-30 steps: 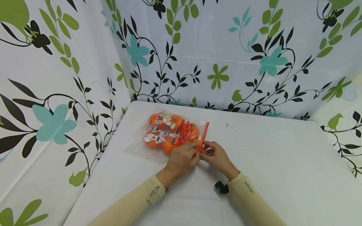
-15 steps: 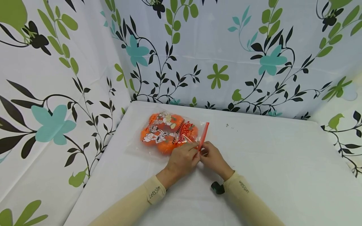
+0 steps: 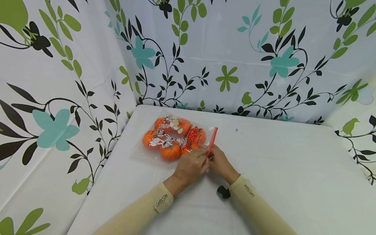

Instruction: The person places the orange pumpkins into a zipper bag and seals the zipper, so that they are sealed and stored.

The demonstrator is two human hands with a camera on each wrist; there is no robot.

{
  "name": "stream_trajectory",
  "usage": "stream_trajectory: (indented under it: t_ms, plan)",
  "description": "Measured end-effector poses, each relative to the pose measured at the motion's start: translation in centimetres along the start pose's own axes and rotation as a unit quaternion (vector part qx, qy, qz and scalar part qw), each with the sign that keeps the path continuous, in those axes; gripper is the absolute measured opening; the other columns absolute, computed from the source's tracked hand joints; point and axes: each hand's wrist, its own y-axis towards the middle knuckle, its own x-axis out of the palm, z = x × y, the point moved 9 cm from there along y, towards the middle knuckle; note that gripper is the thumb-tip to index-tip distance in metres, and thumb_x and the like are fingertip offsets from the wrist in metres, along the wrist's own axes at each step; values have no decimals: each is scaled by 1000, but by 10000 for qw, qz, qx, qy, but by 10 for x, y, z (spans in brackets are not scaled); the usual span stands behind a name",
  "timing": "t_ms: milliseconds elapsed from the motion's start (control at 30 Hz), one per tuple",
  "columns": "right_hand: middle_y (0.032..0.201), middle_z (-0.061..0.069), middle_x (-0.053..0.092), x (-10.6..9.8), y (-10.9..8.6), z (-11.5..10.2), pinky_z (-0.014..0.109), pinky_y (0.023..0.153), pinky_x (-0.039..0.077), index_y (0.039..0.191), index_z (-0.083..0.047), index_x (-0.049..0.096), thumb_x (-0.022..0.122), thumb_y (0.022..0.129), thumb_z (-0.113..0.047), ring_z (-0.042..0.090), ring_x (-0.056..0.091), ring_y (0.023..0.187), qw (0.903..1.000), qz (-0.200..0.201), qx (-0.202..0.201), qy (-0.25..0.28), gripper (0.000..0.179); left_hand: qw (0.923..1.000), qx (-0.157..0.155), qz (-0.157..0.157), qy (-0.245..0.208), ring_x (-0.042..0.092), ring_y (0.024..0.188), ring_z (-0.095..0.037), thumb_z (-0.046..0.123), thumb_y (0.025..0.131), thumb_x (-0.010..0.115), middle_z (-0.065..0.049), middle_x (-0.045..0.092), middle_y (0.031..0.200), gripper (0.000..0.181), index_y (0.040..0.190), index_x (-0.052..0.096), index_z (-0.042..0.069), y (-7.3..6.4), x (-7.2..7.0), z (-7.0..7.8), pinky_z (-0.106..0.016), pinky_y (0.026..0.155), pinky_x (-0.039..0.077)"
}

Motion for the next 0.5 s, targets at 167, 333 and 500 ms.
stream_trajectory:
  t_ms: [167, 333, 500]
  plan:
    - [126, 18, 60, -1, 1, 2, 37, 76, 56, 135, -2, 64, 70, 82, 8, 25, 60, 94, 10000, 10, -16, 63, 54, 10000, 74, -46, 34, 73, 87, -19, 8, 78, 79, -8, 75, 99, 11, 86, 77, 2, 2, 1, 4, -28, 81, 58]
    - [120, 16, 63, -2, -3, 10, 38, 76, 58, 129, -1, 65, 70, 83, 7, 27, 65, 93, 9994, -46, 253, 217, 47, 9999, 4, -108, 83, 73, 88, -20, 8, 77, 80, -10, 75, 101, 15, 90, 78, 0, 1, 4, 4, -29, 80, 59]
    - [118, 13, 68, -6, -9, 17, 40, 78, 59, 126, -3, 67, 67, 89, 2, 27, 69, 97, 9970, -183, 528, 531, 37, 9994, -113, -258, 211, 73, 90, -20, 9, 78, 79, -9, 75, 102, 15, 91, 77, 0, 0, 9, 2, -30, 80, 59]
